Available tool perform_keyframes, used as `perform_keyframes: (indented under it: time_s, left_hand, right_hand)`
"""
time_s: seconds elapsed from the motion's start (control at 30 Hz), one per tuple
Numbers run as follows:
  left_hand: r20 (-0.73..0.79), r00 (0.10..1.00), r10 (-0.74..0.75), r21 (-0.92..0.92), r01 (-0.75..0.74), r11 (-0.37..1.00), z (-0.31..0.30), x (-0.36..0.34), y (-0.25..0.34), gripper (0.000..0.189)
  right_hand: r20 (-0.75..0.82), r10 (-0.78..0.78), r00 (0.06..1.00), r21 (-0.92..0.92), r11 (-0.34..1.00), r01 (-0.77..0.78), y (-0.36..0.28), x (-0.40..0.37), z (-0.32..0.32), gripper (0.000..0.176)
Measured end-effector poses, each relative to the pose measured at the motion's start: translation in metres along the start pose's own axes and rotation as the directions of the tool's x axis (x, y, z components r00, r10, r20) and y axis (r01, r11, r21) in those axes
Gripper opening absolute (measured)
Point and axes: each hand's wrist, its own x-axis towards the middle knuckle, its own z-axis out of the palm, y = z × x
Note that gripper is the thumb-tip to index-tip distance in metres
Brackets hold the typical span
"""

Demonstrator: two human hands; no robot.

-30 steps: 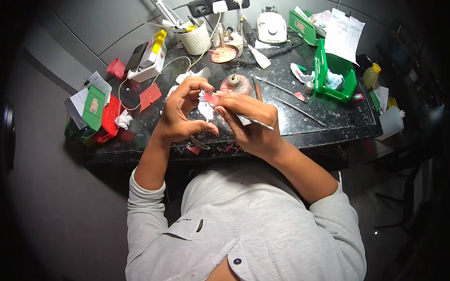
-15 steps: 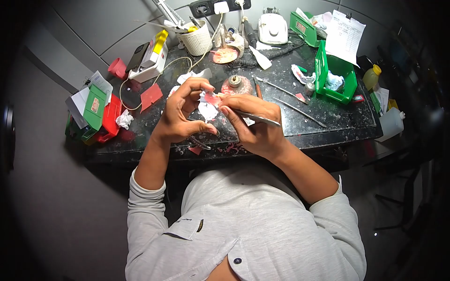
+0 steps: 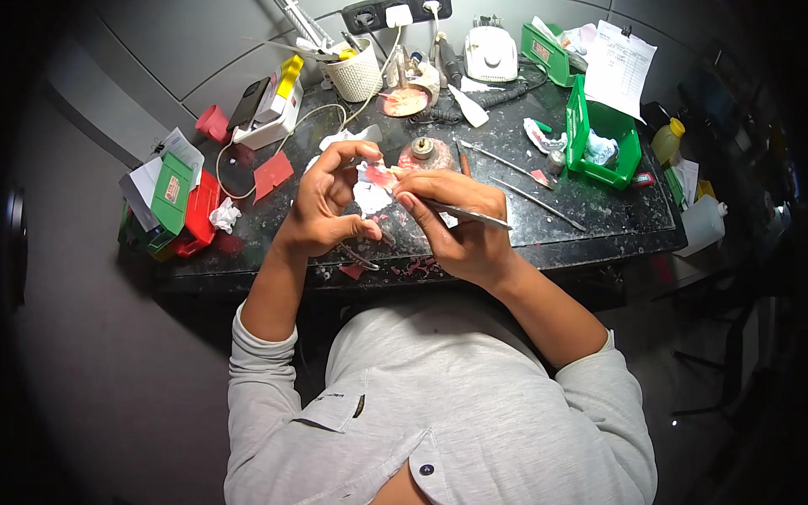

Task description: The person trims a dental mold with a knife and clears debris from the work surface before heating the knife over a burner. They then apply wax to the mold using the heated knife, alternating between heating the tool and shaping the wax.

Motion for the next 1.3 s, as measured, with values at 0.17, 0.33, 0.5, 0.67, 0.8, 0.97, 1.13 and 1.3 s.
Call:
perform_keyframes:
  time_s: [0.17,0.33,0.5,0.67,0.8,0.97,1.13,1.3]
  left_hand:
    - [-0.014,1.0,-0.015,-0.034,0.014,0.999,0.001,0.0,-0.002,0.088]
    - [-0.005,1.0,-0.016,-0.005,0.016,1.0,0.0,0.0,-0.002,0.085]
    - [0.004,0.995,0.098,0.164,-0.097,0.982,0.002,0.002,-0.007,0.083]
    - [0.005,0.996,0.091,0.259,-0.089,0.962,0.002,0.001,-0.007,0.082]
    - [0.012,0.995,0.101,0.319,-0.1,0.942,0.002,0.002,-0.008,0.081]
    - [-0.027,0.99,0.135,0.261,-0.124,0.957,0.002,0.002,-0.011,0.079]
    - [-0.034,0.992,0.124,0.261,-0.111,0.959,0.003,0.004,-0.012,0.077]
    - [-0.037,0.987,0.156,0.255,-0.142,0.956,0.004,0.004,-0.011,0.077]
  right_hand:
    - [0.012,0.003,1.0,0.066,0.998,-0.003,0.002,0.0,0.0,0.008]
    - [-0.02,0.103,0.995,0.207,0.974,-0.096,0.004,-0.002,0.003,0.007]
    - [-0.021,0.018,1.0,0.028,0.999,-0.018,-0.001,0.002,0.004,0.009]
    - [-0.006,-0.001,1.0,-0.004,1.0,0.001,0.0,0.002,0.005,0.01]
    - [0.003,0.006,1.0,-0.022,1.0,-0.006,-0.001,0.002,0.006,0.011]
    - [-0.009,0.011,1.0,-0.034,0.999,-0.011,0.001,0.0,0.006,0.012]
    - [-0.025,0.037,0.999,-0.034,0.999,-0.037,0.001,0.001,0.006,0.011]
    - [-0.02,-0.003,1.0,0.001,1.0,0.003,0.004,0.0,0.005,0.01]
